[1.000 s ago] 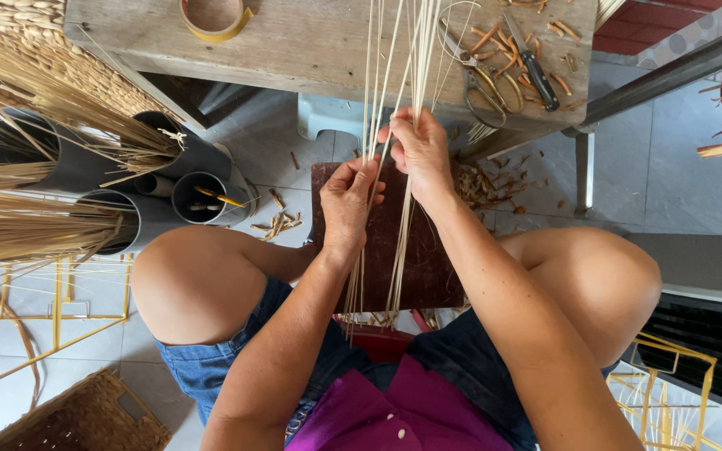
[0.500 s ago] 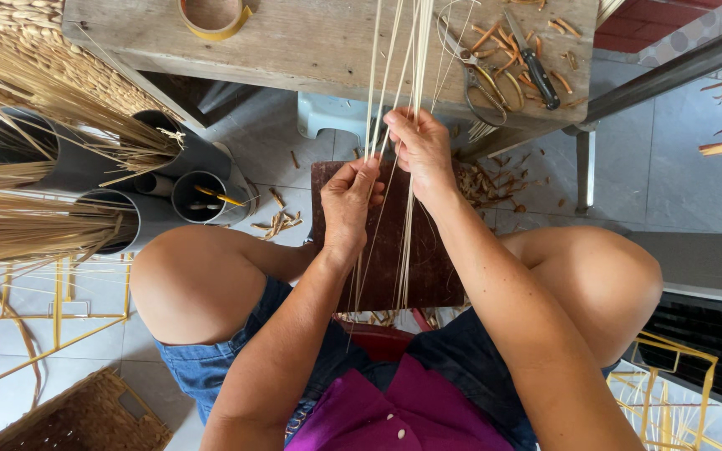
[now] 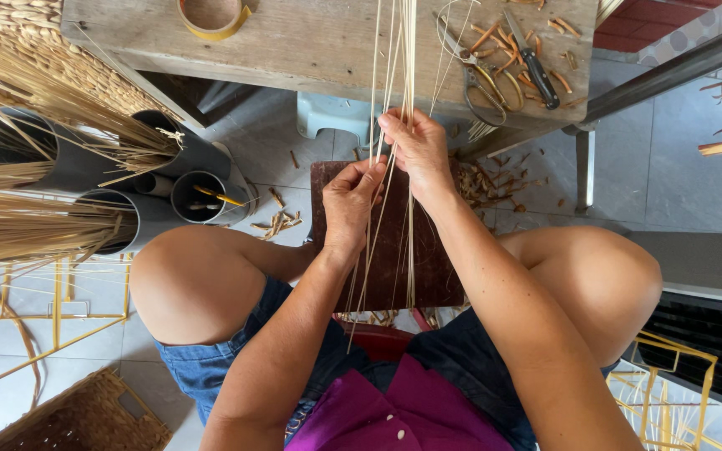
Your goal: The person sits on a low stool and uses a small knife to split and shave long bamboo strips into thin, even weaving strands, drawing the knife along each strip and setting finished strands with a growing bundle of processed strips on the work board.
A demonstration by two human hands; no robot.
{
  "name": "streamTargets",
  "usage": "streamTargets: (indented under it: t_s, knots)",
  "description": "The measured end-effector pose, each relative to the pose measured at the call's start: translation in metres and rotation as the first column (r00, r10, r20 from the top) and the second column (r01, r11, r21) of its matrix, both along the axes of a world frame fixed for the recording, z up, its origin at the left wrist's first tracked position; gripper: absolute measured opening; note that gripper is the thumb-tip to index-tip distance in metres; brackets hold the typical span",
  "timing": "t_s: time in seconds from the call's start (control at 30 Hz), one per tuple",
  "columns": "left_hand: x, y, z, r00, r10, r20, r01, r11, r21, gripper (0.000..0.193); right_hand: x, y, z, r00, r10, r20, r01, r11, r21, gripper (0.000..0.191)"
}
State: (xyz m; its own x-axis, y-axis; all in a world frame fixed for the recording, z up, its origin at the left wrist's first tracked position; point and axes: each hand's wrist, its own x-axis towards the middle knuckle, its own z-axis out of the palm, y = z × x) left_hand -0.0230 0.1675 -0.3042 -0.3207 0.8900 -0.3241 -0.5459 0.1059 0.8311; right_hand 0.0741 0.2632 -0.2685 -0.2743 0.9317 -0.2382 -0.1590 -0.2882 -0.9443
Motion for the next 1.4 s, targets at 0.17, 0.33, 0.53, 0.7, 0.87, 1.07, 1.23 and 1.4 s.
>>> streamTargets:
  t_s: [0.17, 0.33, 0.53, 0.7, 0.87, 1.07, 1.23, 1.4]
  knots:
    - [0.000, 0.000, 0.001, 0.994, 0.035, 0.108, -0.036, 0.999, 0.011, 0.023, 0.002, 0.002, -0.005, 1.000, -0.023, 0.004, 0.023, 1.000, 0.018, 0.018]
    - [-0.001, -0.001, 0.001, 0.997, 0.055, 0.055, -0.054, 0.999, -0.004, 0.025, 0.000, 0.004, -0.005, 0.998, -0.040, -0.043, 0.041, 0.999, 0.020, 0.018]
    - [-0.001, -0.001, 0.002, 0.998, 0.018, 0.058, -0.016, 0.999, -0.043, 0.025, -0.002, -0.001, 0.001, 0.999, 0.004, -0.050, -0.003, 0.999, 0.034, 0.025]
    - [0.000, -0.002, 0.003, 0.999, -0.029, 0.042, 0.030, 0.999, -0.041, 0.024, -0.003, -0.004, 0.002, 0.998, 0.029, 0.059, -0.031, 0.999, 0.034, 0.027]
    - [0.003, -0.002, 0.007, 0.995, -0.055, -0.088, 0.055, 0.998, 0.000, 0.026, -0.004, -0.005, -0.004, 0.999, 0.005, 0.043, -0.008, 0.997, 0.075, 0.028]
    - [0.010, 0.000, 0.002, 0.977, -0.137, -0.162, 0.128, 0.990, -0.065, 0.036, -0.011, -0.008, -0.005, 0.997, -0.017, 0.070, -0.001, 0.968, 0.251, 0.036]
    - [0.026, -0.003, -0.005, 0.928, -0.056, -0.369, 0.175, 0.938, 0.299, 0.041, -0.010, -0.007, 0.000, 0.996, -0.038, 0.077, 0.021, 0.977, 0.211, 0.037]
    - [0.042, -0.008, 0.003, 0.929, -0.295, -0.224, 0.294, 0.955, -0.037, 0.046, -0.002, -0.001, 0.003, 0.995, -0.062, 0.083, 0.045, 0.978, 0.201, 0.038]
